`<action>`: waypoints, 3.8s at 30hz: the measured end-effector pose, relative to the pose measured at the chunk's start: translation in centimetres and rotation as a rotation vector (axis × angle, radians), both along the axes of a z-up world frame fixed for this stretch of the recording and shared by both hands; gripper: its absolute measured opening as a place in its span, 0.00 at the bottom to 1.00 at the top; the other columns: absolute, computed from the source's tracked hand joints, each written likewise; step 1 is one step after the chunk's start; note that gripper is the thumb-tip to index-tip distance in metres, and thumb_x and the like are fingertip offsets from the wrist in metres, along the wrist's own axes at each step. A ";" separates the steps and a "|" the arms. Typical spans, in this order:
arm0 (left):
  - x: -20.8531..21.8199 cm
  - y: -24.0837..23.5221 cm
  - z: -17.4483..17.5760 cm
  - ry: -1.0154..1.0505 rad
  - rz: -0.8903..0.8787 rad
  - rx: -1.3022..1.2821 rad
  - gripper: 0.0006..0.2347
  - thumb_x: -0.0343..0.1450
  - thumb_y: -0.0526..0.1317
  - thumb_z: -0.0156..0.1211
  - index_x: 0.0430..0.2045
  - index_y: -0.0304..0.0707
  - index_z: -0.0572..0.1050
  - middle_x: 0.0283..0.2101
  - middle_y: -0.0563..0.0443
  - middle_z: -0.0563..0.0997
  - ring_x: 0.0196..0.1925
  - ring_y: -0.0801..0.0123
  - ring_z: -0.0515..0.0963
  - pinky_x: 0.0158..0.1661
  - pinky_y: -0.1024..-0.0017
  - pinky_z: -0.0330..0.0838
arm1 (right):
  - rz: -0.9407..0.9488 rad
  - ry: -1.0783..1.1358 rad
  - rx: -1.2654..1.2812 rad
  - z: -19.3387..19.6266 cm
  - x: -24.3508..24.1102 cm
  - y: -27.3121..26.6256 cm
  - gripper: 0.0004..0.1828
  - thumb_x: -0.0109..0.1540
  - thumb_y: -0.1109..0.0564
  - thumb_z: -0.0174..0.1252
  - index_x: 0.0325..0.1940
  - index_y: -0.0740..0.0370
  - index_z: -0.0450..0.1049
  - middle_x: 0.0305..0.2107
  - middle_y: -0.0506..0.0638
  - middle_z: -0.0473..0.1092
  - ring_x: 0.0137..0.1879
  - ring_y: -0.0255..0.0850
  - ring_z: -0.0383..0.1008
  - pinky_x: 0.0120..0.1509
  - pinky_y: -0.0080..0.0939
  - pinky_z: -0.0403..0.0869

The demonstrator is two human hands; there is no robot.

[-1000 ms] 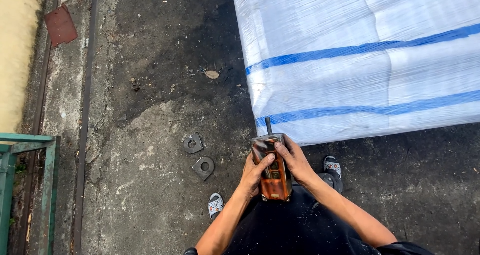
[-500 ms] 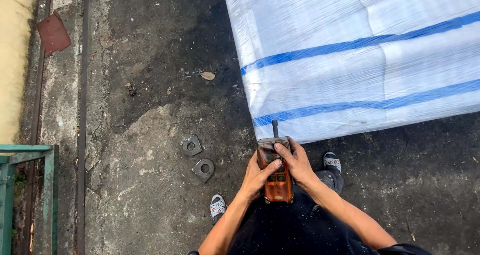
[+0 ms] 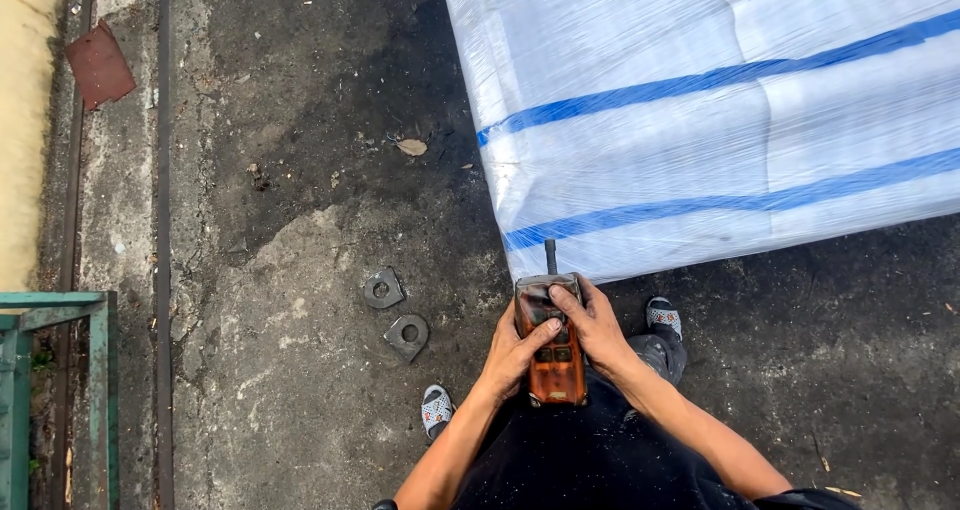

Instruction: The person is organizing large white foam blocks wrapped in plastic using a handheld remote control device to manage materials in a manufacturing setting.

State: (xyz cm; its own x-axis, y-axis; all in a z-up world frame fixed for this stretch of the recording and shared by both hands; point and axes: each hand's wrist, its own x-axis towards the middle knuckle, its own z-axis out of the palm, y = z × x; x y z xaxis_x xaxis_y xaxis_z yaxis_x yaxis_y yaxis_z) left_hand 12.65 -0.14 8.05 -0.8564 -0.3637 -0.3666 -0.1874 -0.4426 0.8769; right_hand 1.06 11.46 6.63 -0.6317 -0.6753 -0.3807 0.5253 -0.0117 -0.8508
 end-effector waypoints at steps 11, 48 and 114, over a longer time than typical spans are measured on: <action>-0.4 -0.3 0.3 -0.006 0.004 0.013 0.25 0.67 0.44 0.70 0.56 0.32 0.70 0.51 0.45 0.80 0.52 0.66 0.80 0.52 0.68 0.77 | 0.015 0.042 0.021 0.3 -0.3 -0.2 0.28 0.64 0.44 0.60 0.57 0.69 0.71 0.43 0.53 0.74 0.49 0.36 0.73 0.54 0.38 0.73; -0.6 -1.5 -1.0 0.014 0.013 0.100 0.25 0.68 0.41 0.69 0.58 0.30 0.68 0.53 0.44 0.78 0.54 0.63 0.80 0.54 0.65 0.77 | 0.034 0.135 -0.013 1.1 -0.8 -1.2 0.26 0.62 0.45 0.64 0.54 0.68 0.72 0.41 0.53 0.76 0.48 0.36 0.73 0.53 0.38 0.74; 0.3 -1.9 -4.2 -0.163 -0.120 0.169 0.30 0.64 0.47 0.72 0.56 0.28 0.68 0.51 0.39 0.79 0.54 0.58 0.82 0.55 0.61 0.79 | 0.003 0.004 0.036 -1.9 -1.6 -1.7 0.27 0.63 0.46 0.64 0.56 0.69 0.71 0.42 0.54 0.74 0.48 0.38 0.75 0.53 0.39 0.74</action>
